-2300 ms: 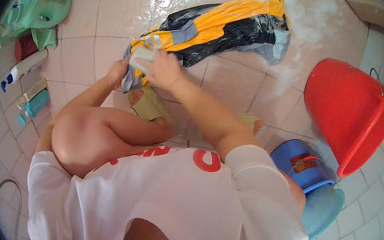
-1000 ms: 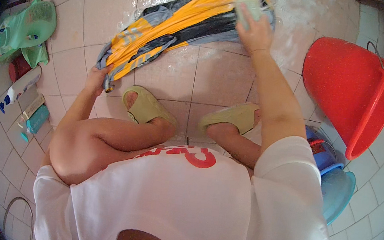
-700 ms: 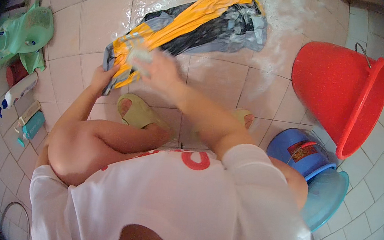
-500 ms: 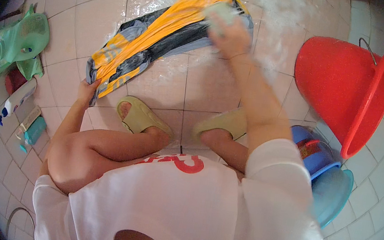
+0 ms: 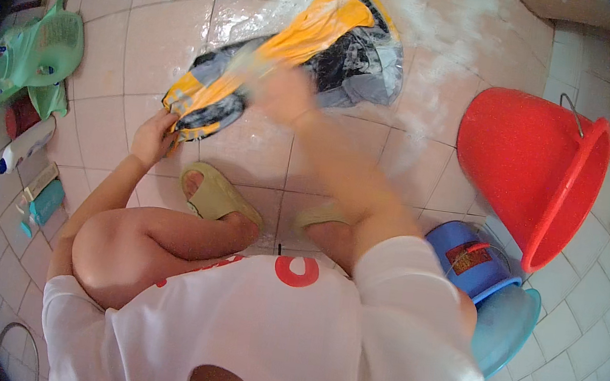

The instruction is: The person sits on a tiled floor and hand-washes clothes. They scrub a yellow and black garment with a bar of soap, rinse it in a red bucket, and then scrub a pink garment on the floor with soap before rinsing it in the bucket.

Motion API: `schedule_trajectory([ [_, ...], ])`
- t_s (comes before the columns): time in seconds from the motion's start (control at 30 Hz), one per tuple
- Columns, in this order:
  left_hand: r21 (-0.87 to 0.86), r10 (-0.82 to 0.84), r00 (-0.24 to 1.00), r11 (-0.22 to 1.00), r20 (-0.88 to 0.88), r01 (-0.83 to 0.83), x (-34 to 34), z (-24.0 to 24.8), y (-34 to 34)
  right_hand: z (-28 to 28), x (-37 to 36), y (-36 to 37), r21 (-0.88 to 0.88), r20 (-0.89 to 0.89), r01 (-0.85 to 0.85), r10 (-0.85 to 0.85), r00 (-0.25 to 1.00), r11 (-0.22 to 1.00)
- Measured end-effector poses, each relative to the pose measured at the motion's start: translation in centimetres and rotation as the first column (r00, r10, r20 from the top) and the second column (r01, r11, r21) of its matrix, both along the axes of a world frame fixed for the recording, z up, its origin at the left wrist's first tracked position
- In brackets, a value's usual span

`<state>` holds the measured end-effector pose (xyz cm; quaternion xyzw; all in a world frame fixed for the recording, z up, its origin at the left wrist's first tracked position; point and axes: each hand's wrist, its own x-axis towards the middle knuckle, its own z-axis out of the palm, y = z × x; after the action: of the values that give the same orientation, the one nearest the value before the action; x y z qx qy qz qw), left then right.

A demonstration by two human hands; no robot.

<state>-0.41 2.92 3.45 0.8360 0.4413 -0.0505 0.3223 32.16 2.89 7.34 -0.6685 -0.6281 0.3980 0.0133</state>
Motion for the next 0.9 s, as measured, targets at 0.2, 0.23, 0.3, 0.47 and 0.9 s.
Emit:
schedule_trajectory([
  [0.2, -0.064, -0.037, 0.999, 0.997, 0.035, 0.039, 3.4, 0.9, 1.4, -4.3, 15.1, 1.2, 0.608, 0.327, 0.217, -0.49, 0.808, 0.764],
  [0.23, -0.053, -0.061, 0.997, 0.997, 0.036, 0.063, 3.7, 0.7, 1.7, -4.8, 13.6, 1.2, 0.592, 0.325, 0.292, -0.555, 0.766, 0.751],
  [0.3, -0.061, -0.067, 0.998, 0.996, -0.003, 0.066, 3.8, 0.8, 1.6, -2.9, 7.7, 1.5, 0.427, 0.296, 0.376, -0.52, 0.801, 0.822],
  [0.47, -0.075, -0.14, 0.99, 0.988, -0.034, 0.137, 3.0, 0.0, 1.2, -3.5, -4.3, -2.1, 0.464, 0.032, -0.252, 0.268, 0.963, 0.849],
  [0.9, -0.149, -0.145, 0.987, 0.98, -0.066, 0.134, 0.7, -0.2, 0.4, -3.0, 4.0, 3.0, 0.542, 0.028, 0.268, -0.336, 0.941, 0.796],
])
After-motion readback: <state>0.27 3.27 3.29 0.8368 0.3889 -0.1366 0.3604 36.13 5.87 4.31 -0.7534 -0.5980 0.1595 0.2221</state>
